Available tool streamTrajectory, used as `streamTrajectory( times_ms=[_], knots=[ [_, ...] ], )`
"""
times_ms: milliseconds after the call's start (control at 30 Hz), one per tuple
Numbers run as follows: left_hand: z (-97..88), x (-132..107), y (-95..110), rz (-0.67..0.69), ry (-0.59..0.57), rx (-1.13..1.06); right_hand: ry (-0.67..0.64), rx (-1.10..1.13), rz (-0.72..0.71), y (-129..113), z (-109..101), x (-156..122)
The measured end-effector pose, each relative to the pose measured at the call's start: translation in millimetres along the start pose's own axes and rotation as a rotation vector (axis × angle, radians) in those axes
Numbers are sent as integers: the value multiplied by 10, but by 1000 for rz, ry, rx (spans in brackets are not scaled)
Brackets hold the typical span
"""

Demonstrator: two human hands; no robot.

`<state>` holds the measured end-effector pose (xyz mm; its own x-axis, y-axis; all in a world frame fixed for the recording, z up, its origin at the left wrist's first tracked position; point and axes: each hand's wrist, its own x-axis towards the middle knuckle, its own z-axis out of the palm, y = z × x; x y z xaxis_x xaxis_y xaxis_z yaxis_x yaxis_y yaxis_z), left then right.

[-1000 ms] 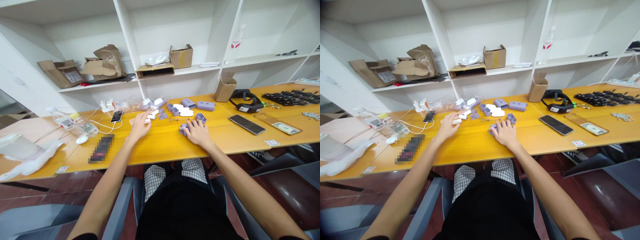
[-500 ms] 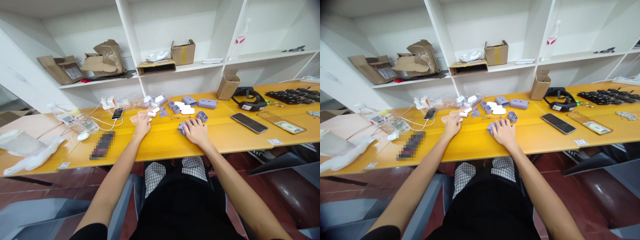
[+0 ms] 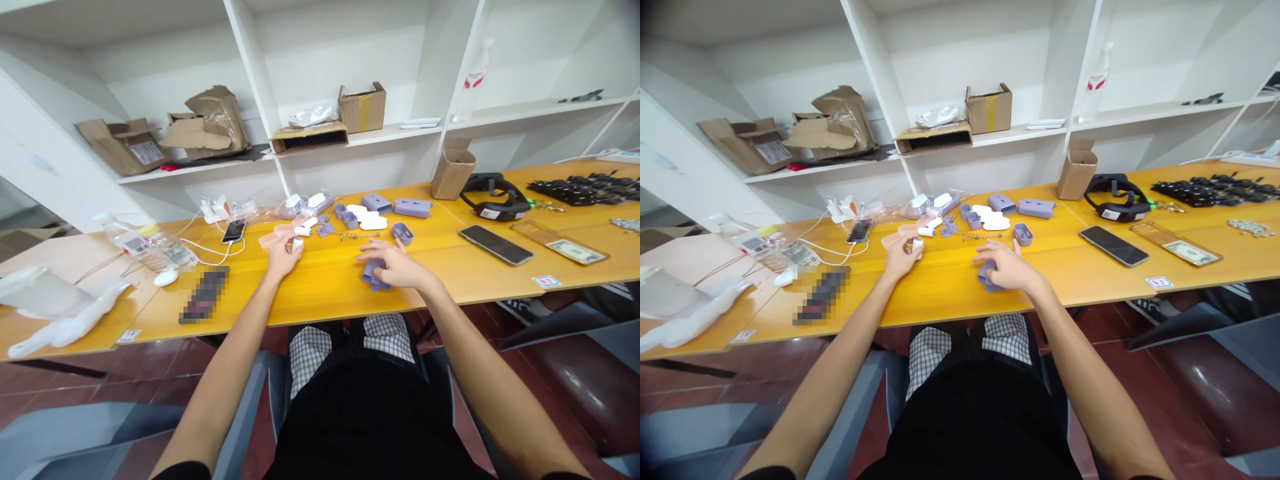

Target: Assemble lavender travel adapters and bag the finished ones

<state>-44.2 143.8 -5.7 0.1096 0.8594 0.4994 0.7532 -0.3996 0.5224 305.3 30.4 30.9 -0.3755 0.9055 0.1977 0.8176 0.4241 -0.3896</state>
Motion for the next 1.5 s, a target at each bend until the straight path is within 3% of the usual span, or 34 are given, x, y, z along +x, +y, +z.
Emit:
streamTrajectory(
  times_ms=[100, 167, 233, 300, 400, 467, 567, 700, 1000, 1500],
  knots=[
    [131, -68, 177, -40, 12, -230, 222, -117, 233, -88, -19, -34],
    [251, -129, 334, -46, -29, -373, 254, -198, 393, -149, 8, -50],
    [370, -190, 492, -57, -99, -498, 233, -224, 456, -175, 44, -49],
    [467, -240, 625, -67, -168, -598, 169, -154, 375, -150, 59, -32],
    [544, -272, 736, -129, -274, -745, -11, 46, 52, -45, 26, -2],
    [553, -269, 748, -183, -338, -819, -73, 86, -76, 30, 1, 6],
    [546, -247, 720, -229, -359, -863, -16, 7, 32, 110, 33, 10],
    [581, -229, 720, -191, -310, -818, 29, -84, 214, 199, 177, 54],
    [677, -232, 850, -74, -340, -757, 245, 39, 23, 349, 288, 110],
    [632, -273, 837, -228, -268, -959, 355, -5, -75, 347, 378, 75]
  ],
)
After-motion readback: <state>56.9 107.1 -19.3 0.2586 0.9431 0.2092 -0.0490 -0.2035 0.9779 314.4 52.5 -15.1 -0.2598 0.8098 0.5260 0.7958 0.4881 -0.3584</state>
